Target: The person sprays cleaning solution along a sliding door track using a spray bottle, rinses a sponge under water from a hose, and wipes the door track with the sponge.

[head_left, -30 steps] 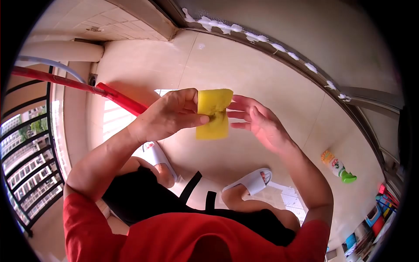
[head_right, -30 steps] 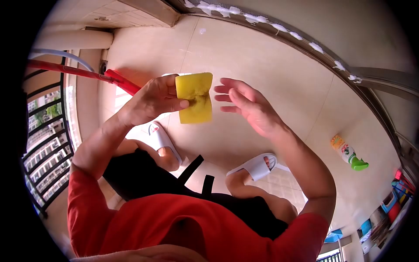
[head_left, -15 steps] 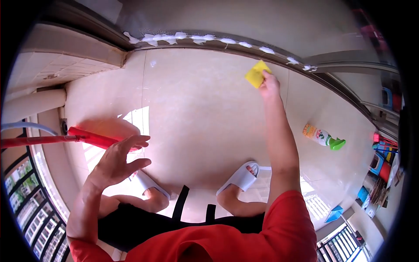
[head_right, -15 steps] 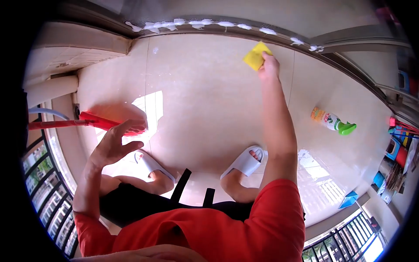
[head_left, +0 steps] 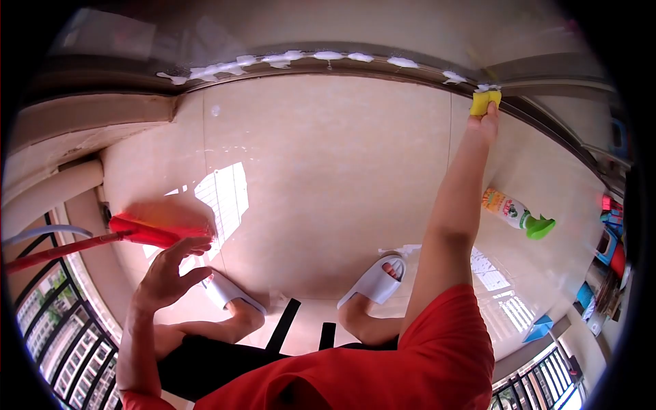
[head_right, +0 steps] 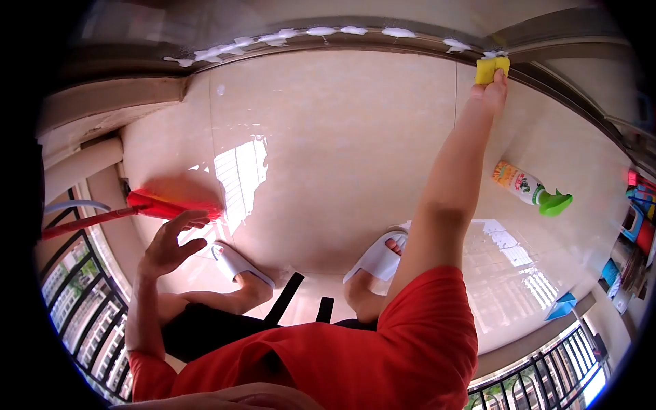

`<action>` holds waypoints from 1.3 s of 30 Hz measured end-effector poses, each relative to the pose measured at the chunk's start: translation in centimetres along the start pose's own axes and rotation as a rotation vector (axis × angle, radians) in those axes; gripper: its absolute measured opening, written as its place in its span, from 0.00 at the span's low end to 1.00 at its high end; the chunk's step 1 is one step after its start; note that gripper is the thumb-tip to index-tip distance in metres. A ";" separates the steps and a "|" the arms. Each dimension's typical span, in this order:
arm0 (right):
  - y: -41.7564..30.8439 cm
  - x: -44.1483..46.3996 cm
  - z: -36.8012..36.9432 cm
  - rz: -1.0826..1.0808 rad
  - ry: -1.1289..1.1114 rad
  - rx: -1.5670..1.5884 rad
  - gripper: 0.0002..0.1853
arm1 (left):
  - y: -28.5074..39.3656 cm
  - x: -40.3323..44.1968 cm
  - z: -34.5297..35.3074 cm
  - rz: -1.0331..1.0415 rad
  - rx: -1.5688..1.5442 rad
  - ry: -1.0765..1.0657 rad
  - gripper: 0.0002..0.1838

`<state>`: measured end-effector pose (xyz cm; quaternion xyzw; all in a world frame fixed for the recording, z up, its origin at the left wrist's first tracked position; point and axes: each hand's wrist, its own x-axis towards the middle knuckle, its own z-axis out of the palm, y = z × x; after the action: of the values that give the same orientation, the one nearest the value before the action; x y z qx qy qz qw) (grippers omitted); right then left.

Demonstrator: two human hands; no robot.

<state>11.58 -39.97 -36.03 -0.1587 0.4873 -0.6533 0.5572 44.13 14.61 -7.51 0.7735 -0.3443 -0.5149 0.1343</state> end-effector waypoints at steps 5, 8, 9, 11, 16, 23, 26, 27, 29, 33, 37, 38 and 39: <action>3.7 1.2 0.7 -0.371 0.125 -0.244 0.07 | -1.5 0.9 0.5 -0.033 0.044 -0.027 0.25; 5.6 2.4 0.0 -0.486 0.115 -0.211 0.09 | -1.8 1.1 0.4 -0.055 0.058 -0.031 0.25; 4.2 0.0 1.6 -0.435 0.173 -0.261 0.09 | -1.9 1.1 0.3 -0.062 0.061 -0.036 0.25; 3.5 -1.8 2.6 -0.376 0.235 -0.303 0.09 | -1.7 0.9 0.4 -0.049 0.050 -0.034 0.25; 4.7 -4.0 4.1 -0.291 0.170 -0.323 0.07 | -1.6 0.3 -0.1 -0.029 0.066 -0.037 0.25; 8.2 -6.2 4.8 -0.441 0.070 -0.365 0.08 | -1.7 -0.5 -0.3 0.000 0.082 -0.028 0.26; 8.2 -4.5 4.9 -0.322 0.112 -0.412 0.06 | -1.0 -1.0 -0.6 0.021 0.084 -0.030 0.26; 7.2 -5.1 5.2 -0.224 0.160 -0.426 0.06 | -0.8 -1.1 -0.7 0.032 0.080 -0.029 0.26; 3.1 -7.6 7.0 -0.032 0.252 -0.447 0.06 | -0.6 -1.3 -0.5 0.045 0.066 -0.027 0.26; 7.8 -10.0 8.2 -0.076 0.292 -0.320 0.05 | -0.4 -1.3 -0.1 0.046 0.105 -0.037 0.25; 8.1 -15.0 10.0 0.029 0.209 -0.311 0.07 | -0.6 -0.6 -0.1 0.059 0.108 -0.040 0.25; 7.7 -13.9 9.3 0.005 0.194 -0.311 0.07 | -0.3 -0.5 0.0 0.052 0.101 -0.042 0.25; 6.8 -11.9 8.5 -0.019 0.175 -0.310 0.08 | -0.1 -0.4 -0.1 0.046 0.092 -0.042 0.25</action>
<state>25.74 -32.72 -33.54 -0.1901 0.6273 -0.5869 0.4753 44.14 14.99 -7.24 0.7598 -0.3882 -0.5113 0.1030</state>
